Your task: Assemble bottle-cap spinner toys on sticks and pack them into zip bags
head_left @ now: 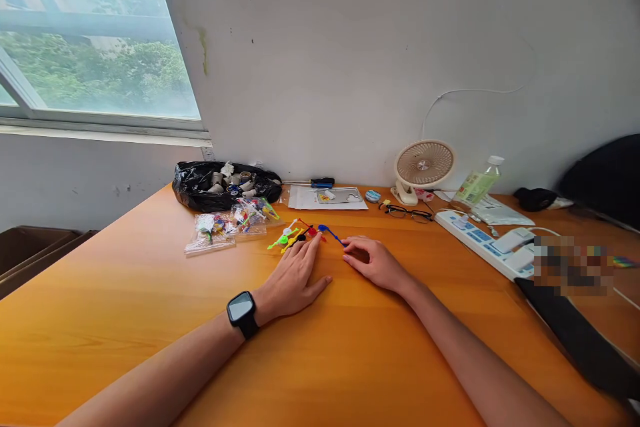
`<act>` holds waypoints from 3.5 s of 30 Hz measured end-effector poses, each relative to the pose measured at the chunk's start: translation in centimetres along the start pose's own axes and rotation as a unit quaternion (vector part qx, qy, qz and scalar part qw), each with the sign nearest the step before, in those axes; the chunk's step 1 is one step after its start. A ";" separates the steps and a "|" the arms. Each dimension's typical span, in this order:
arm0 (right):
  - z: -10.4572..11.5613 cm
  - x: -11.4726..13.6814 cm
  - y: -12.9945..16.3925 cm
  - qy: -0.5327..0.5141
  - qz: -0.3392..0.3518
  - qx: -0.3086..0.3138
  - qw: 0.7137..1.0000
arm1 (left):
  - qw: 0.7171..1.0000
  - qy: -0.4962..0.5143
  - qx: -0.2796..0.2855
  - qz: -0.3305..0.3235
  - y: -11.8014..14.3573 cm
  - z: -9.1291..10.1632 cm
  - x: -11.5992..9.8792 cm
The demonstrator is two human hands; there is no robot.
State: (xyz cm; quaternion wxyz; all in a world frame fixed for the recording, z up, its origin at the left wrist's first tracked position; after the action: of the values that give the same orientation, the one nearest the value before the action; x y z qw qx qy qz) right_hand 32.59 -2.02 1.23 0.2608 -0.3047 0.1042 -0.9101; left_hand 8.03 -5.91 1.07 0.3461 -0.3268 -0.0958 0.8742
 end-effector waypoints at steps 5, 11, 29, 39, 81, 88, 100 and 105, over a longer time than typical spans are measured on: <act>-0.1 0.5 -0.2 0.009 0.019 -0.013 1.000 | 1.000 -0.005 0.006 -0.003 -0.1 0.1 -0.1; -0.6 0.0 -0.1 0.092 0.033 -0.022 0.995 | 0.999 -0.038 0.026 0.000 0.0 0.1 -0.1; -0.1 1.2 -0.6 0.148 -0.021 -0.045 0.988 | 0.999 -0.026 0.024 -0.014 -0.1 0.0 0.0; -0.2 1.3 -0.4 0.160 -0.011 -0.036 0.986 | 0.999 -0.031 0.027 -0.015 -0.2 -0.1 0.0; -2.1 1.7 -0.9 -0.030 -0.045 -0.107 0.993 | 0.998 -0.050 0.036 -0.012 -0.3 0.0 -0.2; -2.7 1.4 -1.3 -0.022 0.017 -0.067 0.997 | 0.998 -0.049 0.034 -0.012 -0.3 0.1 -0.3; -3.3 1.7 -1.6 0.032 0.024 -0.033 0.999 | 0.998 -0.058 0.039 -0.007 -0.4 0.1 -0.4; -3.0 2.0 -1.6 0.047 0.019 -0.031 0.998 | 0.998 -0.055 0.039 -0.005 -0.4 0.2 -0.5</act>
State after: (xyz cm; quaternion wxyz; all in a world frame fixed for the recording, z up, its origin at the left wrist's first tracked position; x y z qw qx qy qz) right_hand 28.77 -1.67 0.42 0.2633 -0.2671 0.1500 -0.9148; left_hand 8.40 -5.94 1.62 0.3567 -0.2638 -0.0823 0.8924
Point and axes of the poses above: each hand's wrist, its own y-axis away from the middle knuckle, its own z-axis out of the back of the hand, x = y × z, the point moved 2 cm from there along -y, towards the middle knuckle, and after that the axes turned 8 degrees about y, right-handed, at the moved point
